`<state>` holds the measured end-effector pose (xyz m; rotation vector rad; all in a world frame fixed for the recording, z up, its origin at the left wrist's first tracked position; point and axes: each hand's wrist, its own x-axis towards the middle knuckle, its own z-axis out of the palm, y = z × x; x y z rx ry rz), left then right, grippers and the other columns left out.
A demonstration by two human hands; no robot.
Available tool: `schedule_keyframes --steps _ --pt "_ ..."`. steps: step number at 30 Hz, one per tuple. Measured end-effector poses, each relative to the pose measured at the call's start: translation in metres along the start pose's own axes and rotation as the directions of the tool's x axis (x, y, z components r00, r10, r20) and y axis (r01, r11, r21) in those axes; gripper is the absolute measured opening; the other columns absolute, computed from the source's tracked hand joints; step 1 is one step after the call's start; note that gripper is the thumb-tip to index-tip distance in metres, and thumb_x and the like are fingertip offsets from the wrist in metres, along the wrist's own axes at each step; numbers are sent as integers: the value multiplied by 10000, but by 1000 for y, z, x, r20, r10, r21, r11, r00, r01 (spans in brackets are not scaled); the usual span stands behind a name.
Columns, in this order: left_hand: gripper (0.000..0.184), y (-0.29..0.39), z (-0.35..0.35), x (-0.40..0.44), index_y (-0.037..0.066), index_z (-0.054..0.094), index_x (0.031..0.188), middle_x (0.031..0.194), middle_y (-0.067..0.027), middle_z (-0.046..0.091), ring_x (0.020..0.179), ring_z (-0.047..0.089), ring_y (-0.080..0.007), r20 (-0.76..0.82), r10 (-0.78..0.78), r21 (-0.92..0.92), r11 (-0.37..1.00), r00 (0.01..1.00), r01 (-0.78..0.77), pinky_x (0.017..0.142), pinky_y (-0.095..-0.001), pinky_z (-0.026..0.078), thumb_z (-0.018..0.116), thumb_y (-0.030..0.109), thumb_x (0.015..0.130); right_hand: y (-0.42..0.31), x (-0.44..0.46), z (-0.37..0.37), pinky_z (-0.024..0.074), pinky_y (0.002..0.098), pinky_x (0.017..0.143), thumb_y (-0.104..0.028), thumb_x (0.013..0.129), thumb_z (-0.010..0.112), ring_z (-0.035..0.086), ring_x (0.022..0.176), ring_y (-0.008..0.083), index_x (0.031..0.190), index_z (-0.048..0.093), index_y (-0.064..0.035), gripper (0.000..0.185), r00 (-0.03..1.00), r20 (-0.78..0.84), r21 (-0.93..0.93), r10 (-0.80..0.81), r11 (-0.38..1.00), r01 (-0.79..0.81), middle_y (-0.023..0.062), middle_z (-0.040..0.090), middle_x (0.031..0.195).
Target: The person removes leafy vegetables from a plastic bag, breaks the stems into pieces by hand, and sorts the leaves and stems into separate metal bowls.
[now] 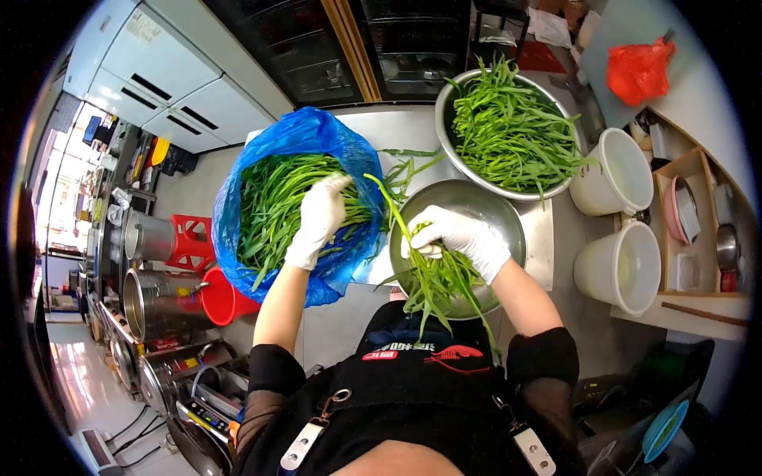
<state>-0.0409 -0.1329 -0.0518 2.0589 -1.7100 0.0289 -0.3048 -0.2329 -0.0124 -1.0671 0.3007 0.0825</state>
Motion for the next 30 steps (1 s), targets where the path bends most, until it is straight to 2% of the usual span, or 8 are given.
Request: schedule_keyframes --steps 2,5,8,12,13,21,26,30 --pt "456 14 -22 8 76 621 1234 1266 -173 600 1128 577 -354 -153 92 36 995 984 -88 949 -422 465 604 7 784 -1 0 -2 333 222 450 -98 805 621 427 468 70 880 684 87 210 999 33 -15 -27 1000 27 11 516 577" --pt "566 27 -41 18 111 520 1354 1303 -166 566 1163 549 -353 -88 290 -179 936 953 -302 994 -411 442 646 19 809 -2 4 1 339 214 454 -90 798 622 428 469 61 882 685 85 204 999 28 -34 -41 999 42 3 517 573" --pt "565 26 -33 19 167 511 1381 1329 -133 557 1188 552 -311 107 336 -210 927 936 -309 1013 -364 441 639 30 847 -7 8 8 336 209 457 -88 799 624 426 470 57 886 686 78 198 997 49 -74 -53 996 56 3 522 575" --pt "238 18 -34 21 105 713 1065 1028 -97 646 984 613 -277 236 229 -245 954 945 -170 837 -334 502 648 44 845 -4 13 9 345 204 469 -89 803 616 441 486 54 913 685 82 214 997 62 -19 -34 999 36 15 557 612" --pt "130 16 -36 20 74 727 933 904 -87 633 898 609 -271 145 199 -258 953 969 -158 781 -337 496 647 38 838 -3 13 9 346 204 465 -93 809 618 444 486 57 923 686 84 221 998 54 -24 -42 999 43 22 561 620" --pt "176 5 -70 17 48 684 926 853 -89 647 803 639 -258 -184 271 -244 919 945 -311 722 -314 522 644 -61 794 18 26 12 346 200 476 -99 824 609 452 514 49 871 684 36 161 1000 27 -44 -2 999 3 13 589 674" --pt "321 -4 -102 2 109 712 990 836 -80 624 793 616 -272 -102 278 -59 957 955 -285 703 -359 506 616 -62 736 22 28 18 357 204 494 -133 839 608 467 544 48 854 682 3 155 997 -83 20 6 1000 -4 1 590 681" --pt "285 -11 -107 -5 124 733 989 758 -65 577 714 588 -235 -92 289 15 957 953 -289 637 -320 491 651 -41 772 22 41 17 373 201 492 -140 852 594 472 527 53 969 693 35 233 1000 14 89 -17 996 16 16 590 679"
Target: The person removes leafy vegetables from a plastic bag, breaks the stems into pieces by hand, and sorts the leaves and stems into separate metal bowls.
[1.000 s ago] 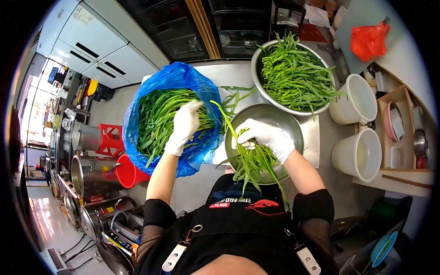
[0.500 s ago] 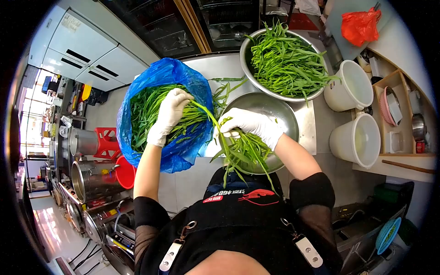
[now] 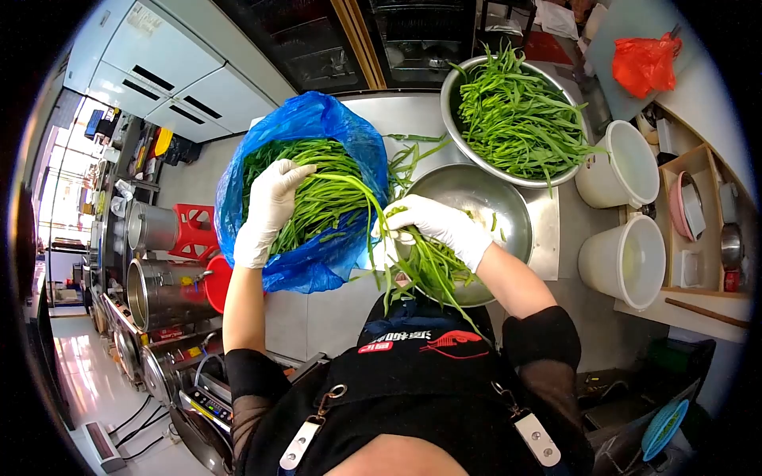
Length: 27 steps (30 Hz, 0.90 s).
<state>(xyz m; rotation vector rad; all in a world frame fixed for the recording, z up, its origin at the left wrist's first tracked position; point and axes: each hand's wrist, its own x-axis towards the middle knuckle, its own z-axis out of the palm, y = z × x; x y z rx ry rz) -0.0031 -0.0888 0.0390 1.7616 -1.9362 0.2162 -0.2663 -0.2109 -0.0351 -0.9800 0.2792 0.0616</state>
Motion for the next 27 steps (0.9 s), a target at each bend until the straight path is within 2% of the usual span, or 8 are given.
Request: schedule_keyframes --steps 10,16,19,22,23,24,25,27 --pt "184 -4 -6 -15 102 730 957 778 -67 577 751 582 -255 1 -92 -39 995 996 92 663 -349 480 725 106 773 6 15 9 366 214 474 -100 860 582 453 498 81 952 674 57 204 998 -59 150 4 989 5 23 543 646" --pt "63 6 -10 -34 104 734 816 742 -54 590 744 596 -252 77 -63 -15 998 995 64 649 -364 483 728 140 764 2 9 -11 378 215 484 -169 857 589 458 539 74 824 694 -4 199 888 -458 -51 -40 998 19 -20 529 644" --pt "94 11 -9 -41 69 731 852 728 -70 593 717 598 -267 92 -199 2 980 976 200 658 -362 487 720 130 782 -4 12 -38 391 230 491 -159 864 608 477 555 77 843 706 -53 146 686 -702 -155 -189 982 111 -20 571 696" --pt "132 10 -6 -49 34 728 909 761 -99 635 728 623 -264 183 -381 -84 912 906 401 688 -345 495 684 132 831 -23 23 -17 453 245 567 -130 888 619 542 620 91 929 697 -29 133 485 -568 -683 -665 709 172 9 667 830" --pt "152 15 -2 -48 22 725 936 785 -111 655 744 635 -254 232 -431 -160 868 872 471 705 -334 498 668 135 852 -32 25 1 488 291 598 -143 892 638 598 664 125 958 688 -26 144 480 -371 -860 -795 490 145 53 699 878" --pt "172 20 1 -44 9 722 964 809 -122 675 759 648 -244 282 -470 -229 813 836 535 722 -324 502 653 138 873 -36 28 21 523 316 641 -174 879 618 672 741 212 969 687 -111 129 483 -226 -944 -846 312 105 81 676 831" --pt "218 27 0 -40 -17 708 1027 919 -136 715 834 660 -187 408 -524 -341 672 747 657 774 -298 502 613 144 915 -37 31 38 519 326 633 -165 857 611 654 736 218 956 671 -112 127 534 -57 -994 -843 96 45 69 644 823" --pt "250 34 6 -39 -13 698 1087 951 -88 722 837 636 -144 487 -443 -537 528 753 658 774 -298 503 619 152 917 -31 38 56 506 333 619 -161 811 599 616 735 210 922 641 -111 128 606 193 -963 -772 -266 -32 52 581 815"
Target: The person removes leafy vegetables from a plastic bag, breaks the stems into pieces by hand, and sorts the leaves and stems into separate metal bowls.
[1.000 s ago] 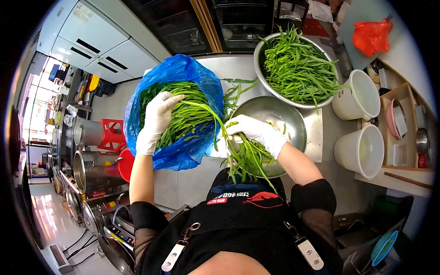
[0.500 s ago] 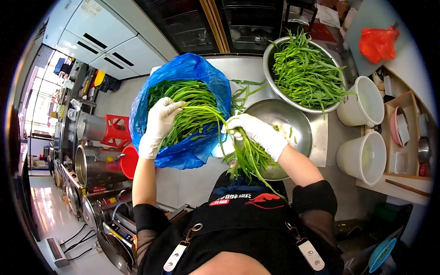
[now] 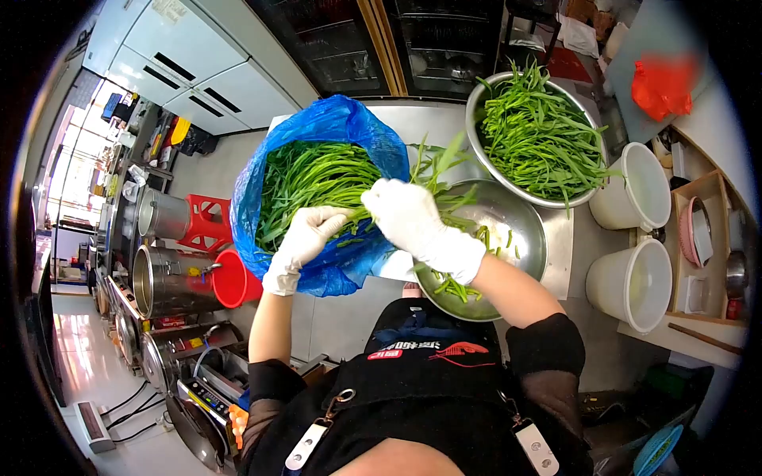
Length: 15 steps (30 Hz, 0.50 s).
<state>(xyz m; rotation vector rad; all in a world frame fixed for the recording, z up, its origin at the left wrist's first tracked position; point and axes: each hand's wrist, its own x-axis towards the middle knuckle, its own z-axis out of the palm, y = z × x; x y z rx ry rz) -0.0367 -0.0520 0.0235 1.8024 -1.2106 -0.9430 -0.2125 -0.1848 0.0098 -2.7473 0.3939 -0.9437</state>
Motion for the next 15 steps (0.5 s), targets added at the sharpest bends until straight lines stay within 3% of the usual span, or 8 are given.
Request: schedule_keyframes --steps 1,2,3,5,6,9,11,15 --pt "262 7 5 -2 -7 695 1111 937 -64 720 806 619 -127 35 49 -105 993 998 -46 753 -288 500 614 152 919 -5 -2 7 497 330 614 -165 787 594 595 738 195 901 626 -110 130 995 23 -101 -95 990 96 47 549 814" --pt "281 16 6 -7 0 684 1149 854 -26 680 719 543 -81 75 -27 -144 989 997 38 682 -249 468 584 146 931 -5 -7 14 490 311 638 -172 763 613 584 776 191 888 613 -97 145 992 25 -102 -124 987 126 39 553 833" --pt "295 20 9 -9 1 680 1164 749 14 596 646 446 -51 94 -34 -218 975 995 54 599 -217 397 572 142 929 -6 -11 13 493 315 641 -166 755 635 587 772 195 931 625 -95 190 991 53 -73 -120 990 124 39 557 842" --pt "288 7 14 -10 3 693 1137 742 10 619 638 466 -54 145 -116 -228 962 983 147 593 -208 408 575 155 923 -7 -19 8 499 323 645 -153 738 679 594 765 203 1017 648 -91 287 986 121 -11 -114 993 116 38 564 861" --pt "283 4 20 -8 -11 705 1100 645 52 509 592 385 -52 123 -78 -336 935 989 115 554 -206 346 584 170 920 -9 -20 0 505 334 661 -132 731 682 602 786 218 1040 642 -81 316 988 130 49 -84 996 78 50 571 879" --pt "280 3 37 -7 -25 710 1035 682 22 570 602 447 -62 69 -63 -434 897 996 87 572 -207 389 580 200 931 -12 -28 -9 513 348 676 -109 723 687 612 813 238 1039 641 -77 321 993 116 95 6 995 -17 68 584 905" --pt "269 0 46 -4 -2 715 999 739 -12 647 641 537 -82 27 -48 -444 895 999 55 602 -217 441 578 223 943 -7 -34 -4 508 355 663 -147 749 658 599 807 234 965 636 -95 223 997 69 34 30 999 -32 61 569 881" --pt "282 2 54 0 -13 711 1039 731 -18 633 626 521 -87 -14 29 -554 832 999 -32 600 -227 432 546 197 949 -1 -26 -16 522 359 650 -66 682 706 632 757 259 899 679 -84 220 996 -41 179 81 981 -73 79 619 866"
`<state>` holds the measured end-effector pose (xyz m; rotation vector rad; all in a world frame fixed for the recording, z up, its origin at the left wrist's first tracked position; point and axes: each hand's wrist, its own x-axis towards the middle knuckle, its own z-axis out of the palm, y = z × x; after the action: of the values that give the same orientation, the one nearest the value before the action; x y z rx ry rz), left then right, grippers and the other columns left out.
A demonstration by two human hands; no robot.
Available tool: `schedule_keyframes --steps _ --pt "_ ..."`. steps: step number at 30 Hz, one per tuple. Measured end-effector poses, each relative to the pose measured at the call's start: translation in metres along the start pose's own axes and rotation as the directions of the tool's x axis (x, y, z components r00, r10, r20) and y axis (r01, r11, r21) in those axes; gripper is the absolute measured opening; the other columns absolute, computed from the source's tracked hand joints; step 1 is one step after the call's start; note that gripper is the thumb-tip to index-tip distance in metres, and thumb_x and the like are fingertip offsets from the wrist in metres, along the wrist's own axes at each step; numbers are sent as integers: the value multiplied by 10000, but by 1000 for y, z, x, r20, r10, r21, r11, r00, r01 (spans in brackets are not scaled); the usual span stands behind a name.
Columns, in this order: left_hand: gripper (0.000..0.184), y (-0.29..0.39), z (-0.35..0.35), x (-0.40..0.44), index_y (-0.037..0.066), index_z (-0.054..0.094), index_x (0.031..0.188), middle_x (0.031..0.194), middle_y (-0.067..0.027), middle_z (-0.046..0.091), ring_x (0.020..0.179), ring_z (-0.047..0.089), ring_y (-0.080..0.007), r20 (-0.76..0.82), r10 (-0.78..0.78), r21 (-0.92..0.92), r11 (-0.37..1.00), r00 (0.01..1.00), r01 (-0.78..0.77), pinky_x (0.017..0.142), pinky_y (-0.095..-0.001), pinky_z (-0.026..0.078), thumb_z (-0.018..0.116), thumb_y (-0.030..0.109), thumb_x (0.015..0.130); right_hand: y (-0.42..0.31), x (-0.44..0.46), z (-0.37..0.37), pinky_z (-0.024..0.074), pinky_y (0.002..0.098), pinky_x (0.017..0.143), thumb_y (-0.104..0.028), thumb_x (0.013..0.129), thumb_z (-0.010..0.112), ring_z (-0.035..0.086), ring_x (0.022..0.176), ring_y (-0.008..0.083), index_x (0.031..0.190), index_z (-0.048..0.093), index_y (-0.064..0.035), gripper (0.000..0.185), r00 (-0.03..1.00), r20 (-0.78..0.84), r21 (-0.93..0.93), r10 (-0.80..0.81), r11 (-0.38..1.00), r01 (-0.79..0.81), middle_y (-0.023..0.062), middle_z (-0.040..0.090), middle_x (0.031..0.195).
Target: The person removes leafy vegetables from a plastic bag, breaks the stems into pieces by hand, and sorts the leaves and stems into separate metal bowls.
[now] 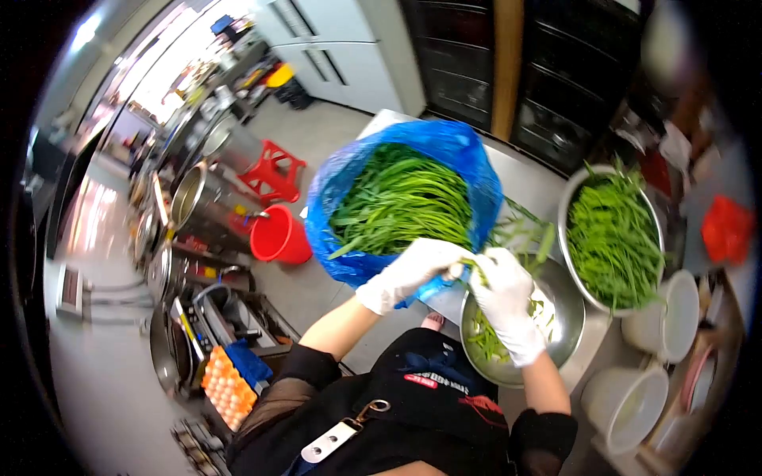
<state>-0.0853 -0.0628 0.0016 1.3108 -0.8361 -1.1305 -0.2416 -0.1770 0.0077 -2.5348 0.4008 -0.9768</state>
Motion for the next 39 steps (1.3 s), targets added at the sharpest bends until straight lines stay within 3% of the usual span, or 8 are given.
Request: schedule_keyframes --steps 7,13,15,16,19,23,34,39 --pt "279 -19 -9 0 -26 697 1074 725 -15 601 637 490 -95 -86 90 -379 918 992 -116 605 -237 413 569 192 956 59 1 -76 347 175 543 -99 920 598 470 609 39 959 692 -68 107 715 39 454 698 626 -635 -29 641 842" --pt "306 -50 36 4 12 669 1175 879 -55 672 827 596 -111 154 -78 -78 993 985 91 785 -252 485 592 201 946 90 -14 -171 444 235 767 -103 970 543 583 819 103 1015 660 -4 160 784 -308 343 539 832 -437 59 674 981" --pt "347 -62 54 3 77 665 1202 1112 -188 666 1022 642 -275 216 117 449 870 969 -205 924 -364 488 628 278 921 95 -21 -187 445 292 930 -103 983 530 615 952 162 1034 636 28 176 778 -385 373 496 855 -361 102 672 1014" --pt "358 -72 49 6 98 670 1198 1174 -228 644 1064 638 -333 307 276 716 564 911 -412 948 -399 482 637 307 909 104 -29 -191 427 356 1000 -154 1003 501 605 1039 230 1051 607 40 226 746 -356 499 562 790 -357 117 642 1040" --pt "245 -52 24 20 80 720 994 991 -144 700 934 659 -312 159 341 719 603 926 -346 834 -389 518 689 260 830 120 -49 -194 459 415 990 -148 1004 500 613 968 243 1062 590 21 200 752 -302 704 586 669 -238 111 619 990" --pt "134 -25 -40 42 71 722 927 849 -120 680 806 653 -296 -102 532 962 269 840 -54 718 -382 520 657 161 851 114 -64 -180 492 442 925 -175 1014 489 535 782 176 1068 545 -20 173 698 -209 841 685 491 -229 59 517 873" --pt "84 -62 -94 103 69 660 716 761 -130 651 706 650 -286 308 185 908 -349 933 -231 599 -418 517 583 101 727 93 -55 -126 512 360 829 -98 948 581 546 758 148 1097 557 1 181 720 65 944 691 192 -270 35 533 845" --pt "99 -24 -104 81 88 670 761 794 -140 647 752 648 -332 168 220 986 -25 961 -166 662 -423 519 579 125 776 85 -54 -123 533 360 804 -88 954 563 582 768 160 982 562 -14 79 699 108 935 707 168 -313 55 566 847"
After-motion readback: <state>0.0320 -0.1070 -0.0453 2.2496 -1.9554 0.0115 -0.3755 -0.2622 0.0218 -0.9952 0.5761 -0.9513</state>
